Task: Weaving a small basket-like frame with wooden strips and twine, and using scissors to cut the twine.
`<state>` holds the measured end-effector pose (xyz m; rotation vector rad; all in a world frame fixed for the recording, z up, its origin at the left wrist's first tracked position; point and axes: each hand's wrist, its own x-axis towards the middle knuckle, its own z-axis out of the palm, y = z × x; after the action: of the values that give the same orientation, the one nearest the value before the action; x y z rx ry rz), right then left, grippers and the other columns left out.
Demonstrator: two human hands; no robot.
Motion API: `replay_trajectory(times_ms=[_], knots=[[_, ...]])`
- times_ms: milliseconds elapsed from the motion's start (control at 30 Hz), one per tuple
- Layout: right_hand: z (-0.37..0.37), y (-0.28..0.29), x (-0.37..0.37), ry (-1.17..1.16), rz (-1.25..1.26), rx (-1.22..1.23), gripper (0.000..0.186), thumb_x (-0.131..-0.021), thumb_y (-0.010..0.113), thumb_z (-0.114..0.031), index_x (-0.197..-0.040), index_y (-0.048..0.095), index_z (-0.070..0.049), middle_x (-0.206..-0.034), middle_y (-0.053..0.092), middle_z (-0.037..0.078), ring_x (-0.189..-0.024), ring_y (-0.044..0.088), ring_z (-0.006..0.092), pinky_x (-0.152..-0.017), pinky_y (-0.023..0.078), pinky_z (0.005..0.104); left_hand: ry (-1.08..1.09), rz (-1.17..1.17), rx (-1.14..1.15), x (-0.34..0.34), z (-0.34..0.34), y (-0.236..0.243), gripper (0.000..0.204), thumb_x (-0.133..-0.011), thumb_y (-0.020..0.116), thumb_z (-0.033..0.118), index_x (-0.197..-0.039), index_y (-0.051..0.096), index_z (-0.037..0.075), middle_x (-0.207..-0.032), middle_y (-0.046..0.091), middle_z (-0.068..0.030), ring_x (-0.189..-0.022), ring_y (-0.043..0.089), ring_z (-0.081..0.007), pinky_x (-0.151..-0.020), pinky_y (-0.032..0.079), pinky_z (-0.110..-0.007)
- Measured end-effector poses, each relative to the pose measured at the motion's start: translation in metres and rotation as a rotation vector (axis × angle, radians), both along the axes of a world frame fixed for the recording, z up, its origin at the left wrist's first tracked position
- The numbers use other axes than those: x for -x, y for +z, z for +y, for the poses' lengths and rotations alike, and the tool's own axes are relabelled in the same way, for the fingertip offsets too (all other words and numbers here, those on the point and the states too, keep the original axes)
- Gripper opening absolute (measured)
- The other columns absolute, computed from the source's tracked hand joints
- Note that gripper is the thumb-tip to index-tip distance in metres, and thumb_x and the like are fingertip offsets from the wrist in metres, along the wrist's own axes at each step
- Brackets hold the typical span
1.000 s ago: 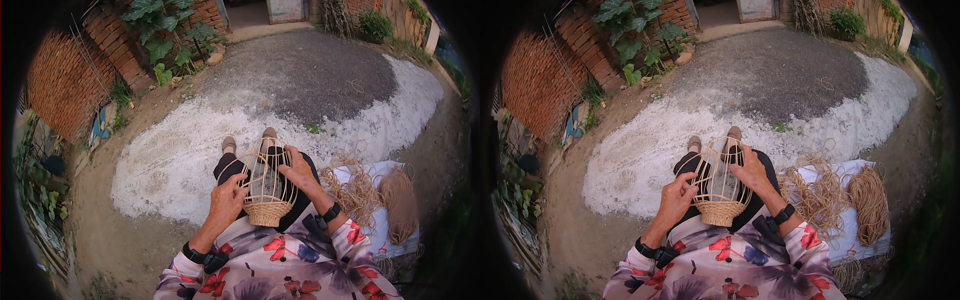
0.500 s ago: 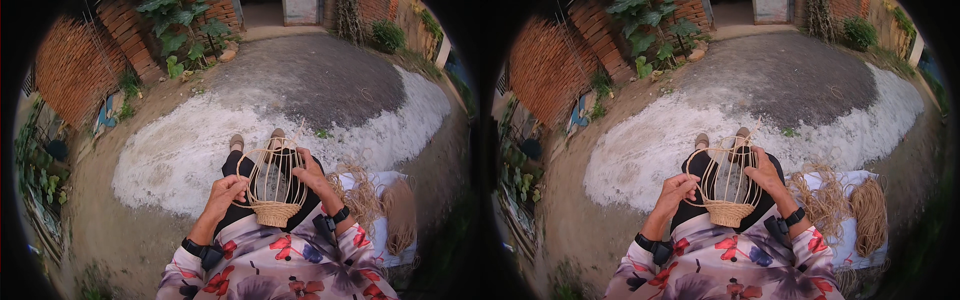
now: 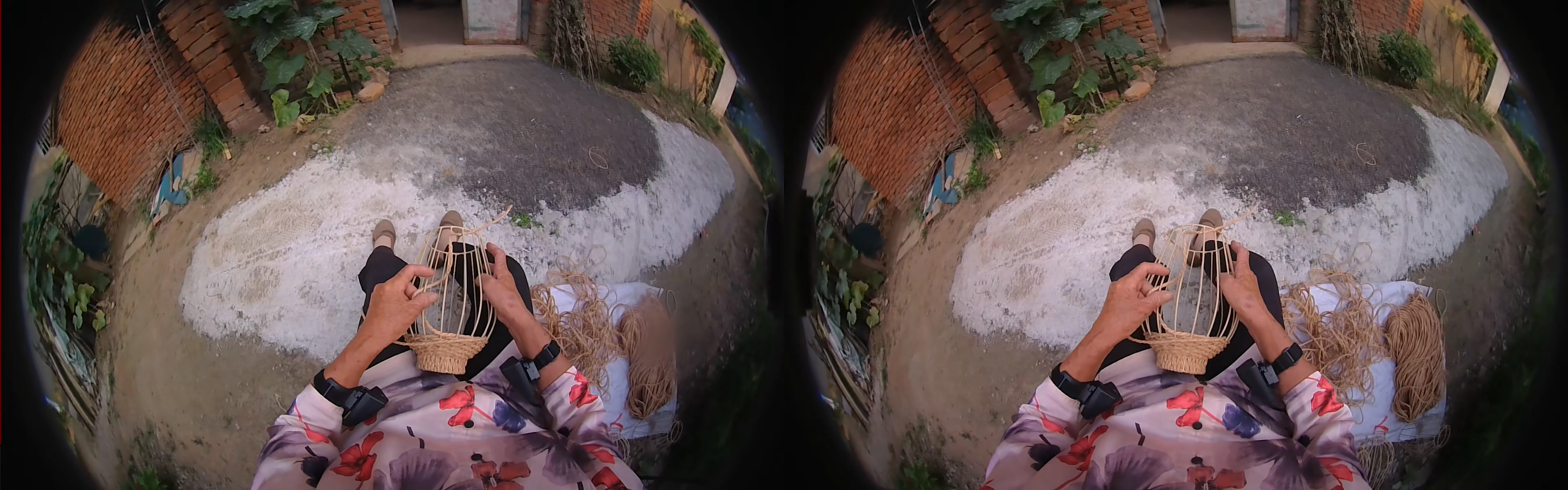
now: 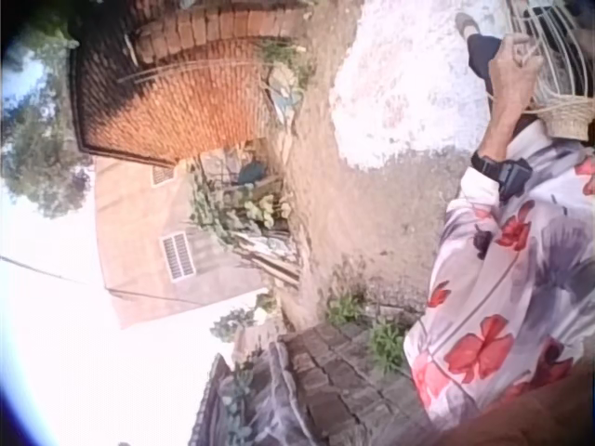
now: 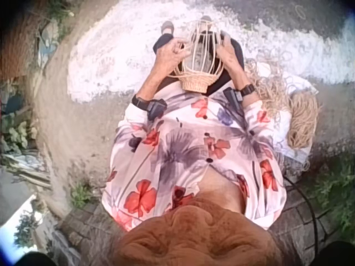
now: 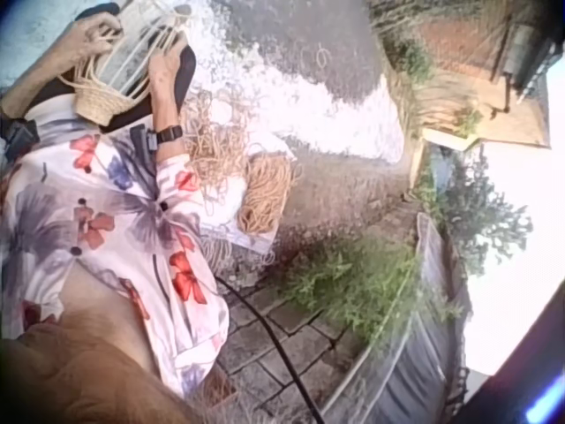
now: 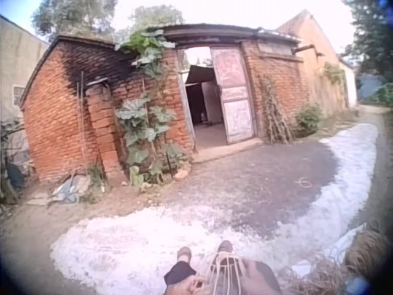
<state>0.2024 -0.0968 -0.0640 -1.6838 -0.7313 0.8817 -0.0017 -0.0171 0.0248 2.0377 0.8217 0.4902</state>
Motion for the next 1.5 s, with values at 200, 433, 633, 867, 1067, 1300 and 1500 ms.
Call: replay_trajectory(times_ms=[200, 433, 633, 867, 1067, 1300, 1500], knots=[[0.000, 0.013, -0.002, 0.013, 0.031, 0.045, 0.069, -0.081, 0.051, -0.006, -0.143, 0.022, -0.010, -0.112, 0.056, 0.014, -0.087, 0.055, 0.0191, -0.065, 0.047, 0.0319, 0.218, -0.050, 0.298, 0.043, -0.006, -0.018, 0.019, -0.087, 0.061, 0.010, -0.104, 0.062, 0.004, -0.063, 0.057, -0.0015, -0.054, 0.056, -0.0066, -0.045, 0.046, -0.022], [-0.003, 0.032, 0.002, 0.025, 0.171, 0.072, 0.071, -0.078, 0.053, -0.008, -0.143, 0.024, -0.011, -0.111, 0.055, 0.013, -0.093, 0.054, 0.0228, -0.068, 0.047, 0.0367, 0.230, -0.003, 0.388, 0.069, -0.024, -0.037, 0.018, -0.092, 0.055, 0.013, -0.105, 0.060, 0.001, -0.071, 0.060, -0.0033, -0.056, 0.056, -0.0069, -0.047, 0.048, -0.022], [-0.003, 0.022, -0.002, 0.037, 0.246, 0.066, 0.068, -0.080, 0.051, -0.008, -0.143, 0.025, -0.014, -0.114, 0.050, 0.014, -0.098, 0.053, 0.0255, -0.070, 0.050, 0.0379, 0.196, -0.111, 0.422, 0.068, -0.003, -0.035, 0.024, -0.092, 0.057, 0.022, -0.098, 0.065, 0.001, -0.077, 0.062, -0.0028, -0.061, 0.054, -0.0079, -0.054, 0.046, -0.023], [-0.002, 0.005, -0.007, 0.030, 0.334, 0.018, 0.059, -0.084, 0.055, -0.010, -0.138, 0.030, -0.016, -0.124, 0.047, 0.015, -0.106, 0.051, 0.0239, -0.068, 0.055, 0.0374, 0.048, -0.148, 0.475, 0.050, 0.005, -0.005, 0.029, -0.093, 0.057, 0.029, -0.099, 0.070, 0.003, -0.081, 0.063, 0.0011, -0.067, 0.049, -0.0061, -0.060, 0.040, -0.021], [-0.004, 0.001, -0.005, 0.036, 0.362, -0.008, 0.053, -0.087, 0.055, -0.014, -0.136, 0.033, -0.012, -0.124, 0.050, 0.014, -0.104, 0.053, 0.0217, -0.079, 0.051, 0.0362, -0.106, -0.081, 0.537, 0.036, 0.005, -0.015, 0.030, -0.092, 0.058, 0.029, -0.103, 0.070, 0.004, -0.083, 0.062, 0.0010, -0.069, 0.048, -0.0061, -0.061, 0.040, -0.021], [-0.025, 0.012, -0.008, -0.287, -0.598, -0.202, 0.034, -0.086, 0.060, -0.016, -0.114, 0.053, 0.003, -0.105, 0.057, 0.017, -0.087, 0.058, 0.0219, -0.078, 0.047, 0.0365, -0.078, -0.098, 0.333, 0.026, 0.021, -0.036, 0.026, -0.094, 0.053, 0.021, -0.106, 0.067, 0.002, -0.085, 0.063, -0.0006, -0.073, 0.051, -0.0086, -0.066, 0.043, -0.024], [-0.042, 0.063, 0.010, 0.097, -0.172, 0.087, 0.075, -0.077, 0.067, -0.038, -0.135, 0.035, -0.004, -0.118, 0.056, 0.021, -0.101, 0.060, 0.0283, -0.088, 0.046, 0.0375, -0.056, 0.026, -0.169, -0.003, -0.001, -0.012, 0.020, -0.087, 0.059, 0.016, -0.101, 0.069, 0.005, -0.079, 0.062, -0.0109, -0.073, 0.061, -0.0236, -0.065, 0.046, -0.033]])
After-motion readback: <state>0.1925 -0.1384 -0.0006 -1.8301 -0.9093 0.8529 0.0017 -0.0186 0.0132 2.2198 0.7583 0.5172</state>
